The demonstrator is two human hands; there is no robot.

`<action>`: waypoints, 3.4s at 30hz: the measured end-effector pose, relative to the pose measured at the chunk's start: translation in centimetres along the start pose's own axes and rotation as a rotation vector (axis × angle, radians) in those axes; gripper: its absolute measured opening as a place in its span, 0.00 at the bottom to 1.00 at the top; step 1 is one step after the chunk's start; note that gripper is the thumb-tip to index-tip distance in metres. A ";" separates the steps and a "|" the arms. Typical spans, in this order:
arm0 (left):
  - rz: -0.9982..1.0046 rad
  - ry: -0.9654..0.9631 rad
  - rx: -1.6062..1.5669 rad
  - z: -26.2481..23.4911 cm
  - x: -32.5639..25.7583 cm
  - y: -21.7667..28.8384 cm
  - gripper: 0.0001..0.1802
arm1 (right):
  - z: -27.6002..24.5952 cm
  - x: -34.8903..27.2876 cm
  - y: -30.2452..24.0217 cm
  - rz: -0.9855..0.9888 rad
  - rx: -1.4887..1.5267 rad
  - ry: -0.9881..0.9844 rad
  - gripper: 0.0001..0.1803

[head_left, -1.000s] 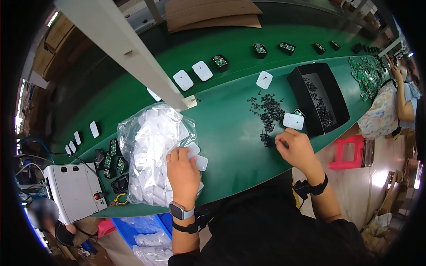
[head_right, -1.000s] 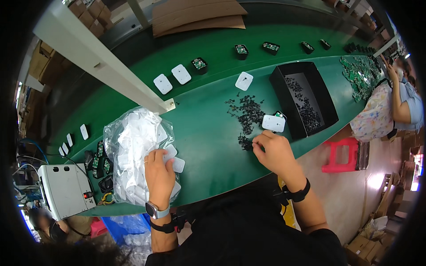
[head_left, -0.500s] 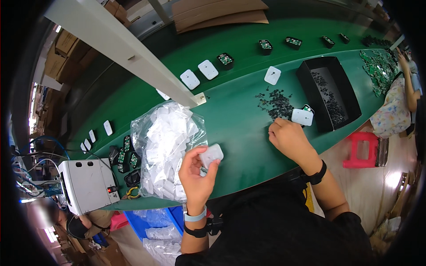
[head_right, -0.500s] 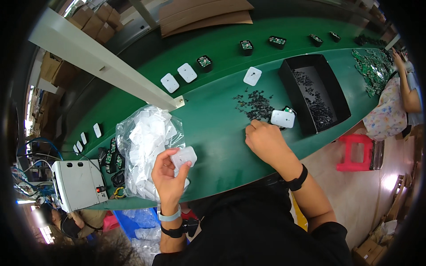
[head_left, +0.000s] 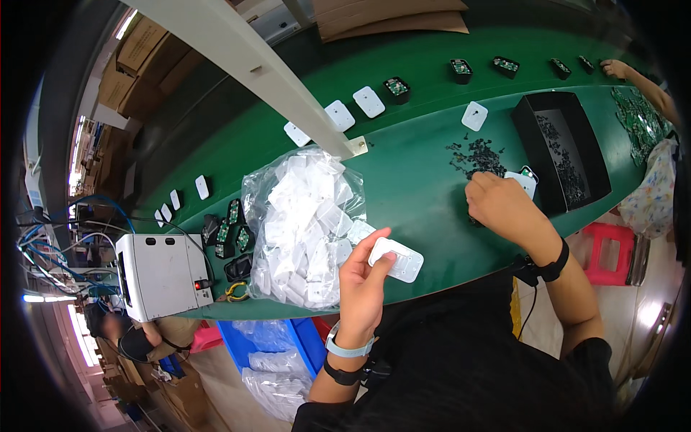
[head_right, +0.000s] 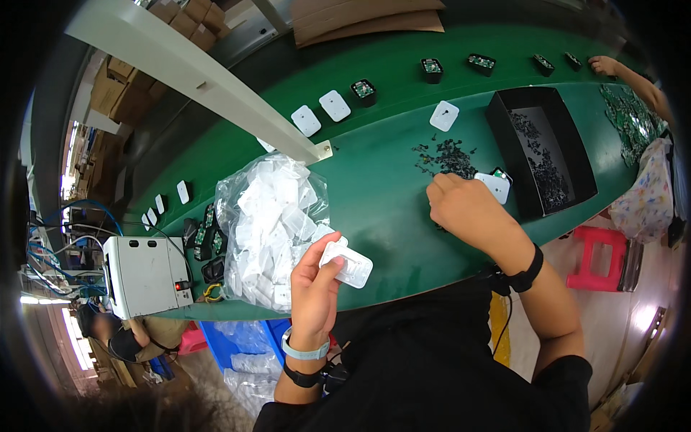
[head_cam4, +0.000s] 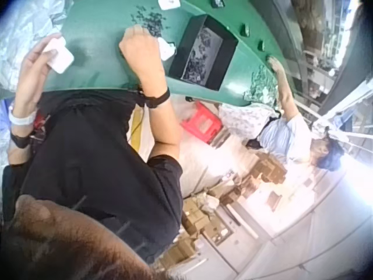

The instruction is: The person assembles small electronic devices by inserting green circuit boards into white plastic casings. They repeatedly pick up a casing, insert a board, and place the assembled unit on the green workbench. The person also handles small black components and a black plastic case during the process.

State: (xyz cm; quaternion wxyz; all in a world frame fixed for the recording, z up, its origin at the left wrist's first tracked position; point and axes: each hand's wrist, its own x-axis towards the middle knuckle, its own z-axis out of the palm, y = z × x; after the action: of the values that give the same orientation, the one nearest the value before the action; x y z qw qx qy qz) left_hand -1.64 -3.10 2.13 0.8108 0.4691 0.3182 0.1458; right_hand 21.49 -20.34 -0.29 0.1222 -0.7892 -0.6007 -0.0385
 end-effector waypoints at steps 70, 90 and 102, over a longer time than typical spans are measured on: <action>0.264 -0.135 0.355 5.8 -4.1 3.2 0.22 | -6.4 -1.6 -8.3 0.032 0.903 0.359 0.10; 0.169 -0.143 0.404 4.3 -3.0 3.2 0.20 | -7.3 -0.9 -8.8 -0.213 0.278 0.225 0.07; 0.086 -0.200 0.034 3.2 -2.3 2.5 0.18 | -7.5 0.8 -8.5 0.146 1.055 0.099 0.12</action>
State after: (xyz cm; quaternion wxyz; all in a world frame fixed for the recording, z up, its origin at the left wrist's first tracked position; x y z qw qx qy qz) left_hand -1.17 -5.23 6.26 0.8234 0.5084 0.2177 0.1272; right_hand 14.26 -19.26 8.41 0.5328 -0.6577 -0.4754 0.2399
